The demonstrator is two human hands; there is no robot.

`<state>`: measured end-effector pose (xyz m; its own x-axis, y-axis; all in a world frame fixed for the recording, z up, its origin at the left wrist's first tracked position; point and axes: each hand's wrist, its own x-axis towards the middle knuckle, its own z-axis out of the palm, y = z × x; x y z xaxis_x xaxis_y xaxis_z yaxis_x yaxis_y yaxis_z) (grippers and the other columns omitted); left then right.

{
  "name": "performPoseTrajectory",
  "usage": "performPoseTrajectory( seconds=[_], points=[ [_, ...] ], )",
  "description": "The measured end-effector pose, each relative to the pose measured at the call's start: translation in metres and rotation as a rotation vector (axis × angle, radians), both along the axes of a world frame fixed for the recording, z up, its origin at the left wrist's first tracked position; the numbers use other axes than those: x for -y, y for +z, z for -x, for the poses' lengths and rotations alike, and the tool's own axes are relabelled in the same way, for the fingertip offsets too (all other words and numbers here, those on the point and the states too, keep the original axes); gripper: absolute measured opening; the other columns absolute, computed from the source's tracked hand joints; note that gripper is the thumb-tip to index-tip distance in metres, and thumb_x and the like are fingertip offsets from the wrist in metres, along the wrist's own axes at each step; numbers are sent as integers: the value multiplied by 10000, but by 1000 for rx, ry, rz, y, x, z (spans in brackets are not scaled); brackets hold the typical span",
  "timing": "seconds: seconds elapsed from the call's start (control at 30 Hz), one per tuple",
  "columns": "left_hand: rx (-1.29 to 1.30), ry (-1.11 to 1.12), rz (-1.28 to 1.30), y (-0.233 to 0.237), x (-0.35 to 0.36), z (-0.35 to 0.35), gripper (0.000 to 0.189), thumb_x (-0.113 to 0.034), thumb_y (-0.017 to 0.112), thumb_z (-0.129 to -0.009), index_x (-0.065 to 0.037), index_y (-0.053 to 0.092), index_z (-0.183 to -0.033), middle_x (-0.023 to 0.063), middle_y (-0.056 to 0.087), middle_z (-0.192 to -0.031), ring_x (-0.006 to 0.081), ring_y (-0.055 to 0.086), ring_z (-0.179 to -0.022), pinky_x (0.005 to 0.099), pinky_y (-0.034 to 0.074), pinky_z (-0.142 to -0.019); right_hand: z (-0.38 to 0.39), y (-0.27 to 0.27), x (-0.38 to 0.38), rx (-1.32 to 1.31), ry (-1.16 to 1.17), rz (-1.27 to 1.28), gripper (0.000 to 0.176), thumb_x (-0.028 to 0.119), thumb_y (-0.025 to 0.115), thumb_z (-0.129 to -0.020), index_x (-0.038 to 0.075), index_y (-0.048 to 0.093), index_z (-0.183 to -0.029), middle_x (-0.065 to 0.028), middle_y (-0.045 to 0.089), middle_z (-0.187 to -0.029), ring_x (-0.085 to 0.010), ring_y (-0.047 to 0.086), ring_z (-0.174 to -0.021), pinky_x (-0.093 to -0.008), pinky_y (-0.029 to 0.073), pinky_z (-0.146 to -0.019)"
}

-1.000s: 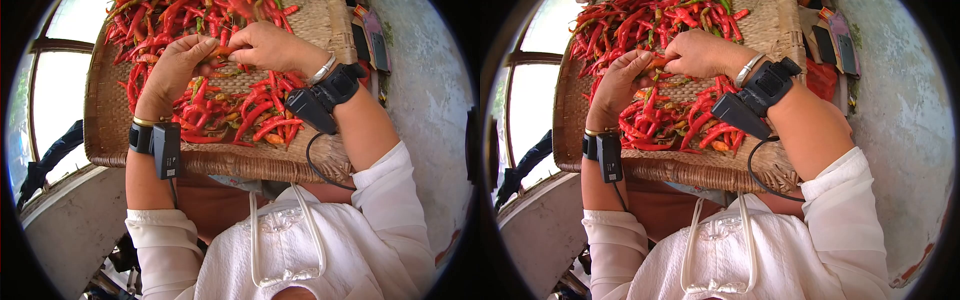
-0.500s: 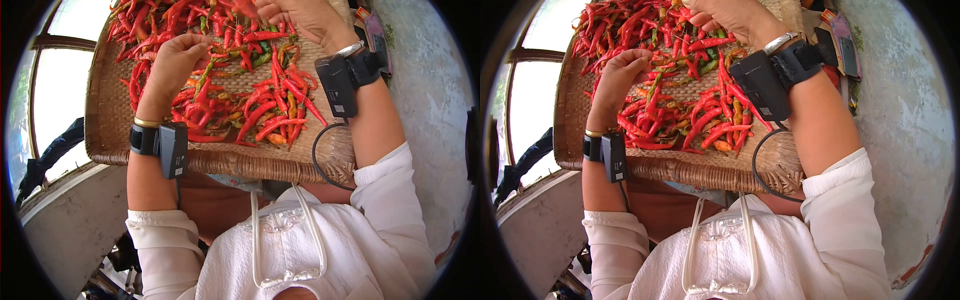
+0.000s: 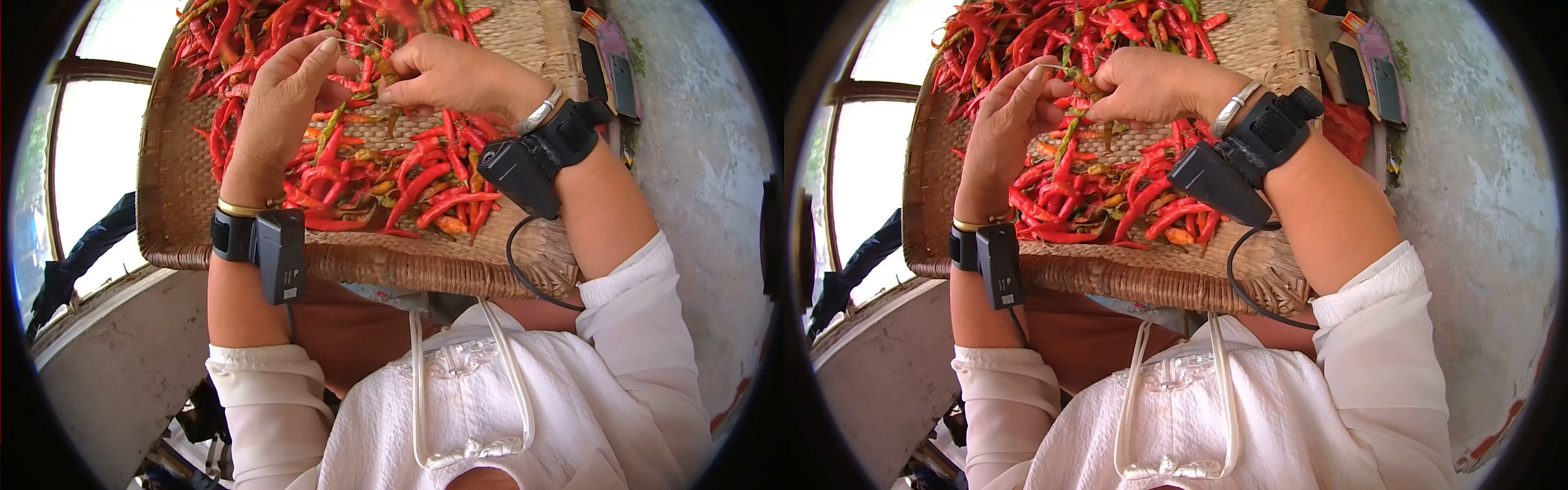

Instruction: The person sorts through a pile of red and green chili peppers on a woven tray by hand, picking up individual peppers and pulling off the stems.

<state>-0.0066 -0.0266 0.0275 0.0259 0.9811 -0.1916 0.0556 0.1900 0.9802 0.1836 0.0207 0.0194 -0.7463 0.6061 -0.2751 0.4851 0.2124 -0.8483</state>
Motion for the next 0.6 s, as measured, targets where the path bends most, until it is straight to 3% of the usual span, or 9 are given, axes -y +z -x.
performPoseTrajectory(
  seconds=[0.03,0.1,0.17,0.23,0.3,0.33,0.4,0.5,0.6],
  points=[
    [0,-1,0,-4,-1,1,331,-252,576,-873,10,573,-1077,34,637,-797,80,569,-662,218,476,-634,-3,0,-3,50,-29,22,230,232,595,-834,4,608,-809,-2,540,-617,-66,496,-548,-232,406,-499],
    [-645,-98,-168,-21,-4,3,425,-302,585,-861,46,536,-1100,84,642,-766,123,590,-624,255,479,-582,-12,6,-12,151,5,-8,255,258,581,-841,12,605,-780,-4,549,-622,-62,506,-532,-221,403,-472],
    [-566,-133,-226,-33,-3,4,415,-312,580,-860,45,552,-1070,125,628,-719,164,602,-596,291,473,-550,-17,13,-16,117,-110,32,278,280,573,-847,15,599,-767,1,558,-621,-57,514,-516,-207,397,-448],
    [-582,-432,123,-15,2,-7,371,-282,565,-884,29,557,-1085,43,611,-831,82,560,-723,233,478,-624,-19,8,-26,41,-195,14,244,266,582,-829,27,621,-801,-16,577,-615,-83,553,-523,-227,417,-455],
    [-667,-514,19,-22,7,-13,319,-255,586,-859,20,586,-1020,74,626,-817,136,592,-721,265,486,-635,-21,8,-32,-706,-510,384,250,217,562,-879,16,519,-1021,-53,582,-853,-87,572,-662,-191,469,-536],
    [-739,-615,-74,-25,10,-18,318,-245,595,-842,17,584,-1022,100,631,-828,188,606,-731,291,490,-656,-22,10,-32,-866,-568,393,228,249,552,-885,42,521,-974,-61,593,-823,-107,587,-660,-199,478,-527],
    [-853,-776,-226,-28,17,-30,331,-199,619,-776,16,584,-1025,178,627,-883,327,608,-798,366,487,-728,-26,4,-34,-826,-670,418,231,260,543,-888,45,523,-968,-64,595,-808,-107,587,-647,-203,477,-515],
    [-854,-885,-226,-38,24,-36,338,-171,625,-748,8,586,-1032,184,629,-906,333,604,-835,385,480,-748,-23,-8,-36,-710,-801,471,237,276,530,-892,48,533,-956,-66,599,-786,-103,580,-604,-213,468,-478],
    [-911,-892,-228,-40,25,-41,371,-156,635,-715,-3,584,-1050,185,630,-900,330,602,-849,399,477,-743,-15,-6,-24,-414,-481,441,228,244,527,-889,26,547,-954,-65,613,-802,-95,574,-621,-211,454,-493]
  ],
)
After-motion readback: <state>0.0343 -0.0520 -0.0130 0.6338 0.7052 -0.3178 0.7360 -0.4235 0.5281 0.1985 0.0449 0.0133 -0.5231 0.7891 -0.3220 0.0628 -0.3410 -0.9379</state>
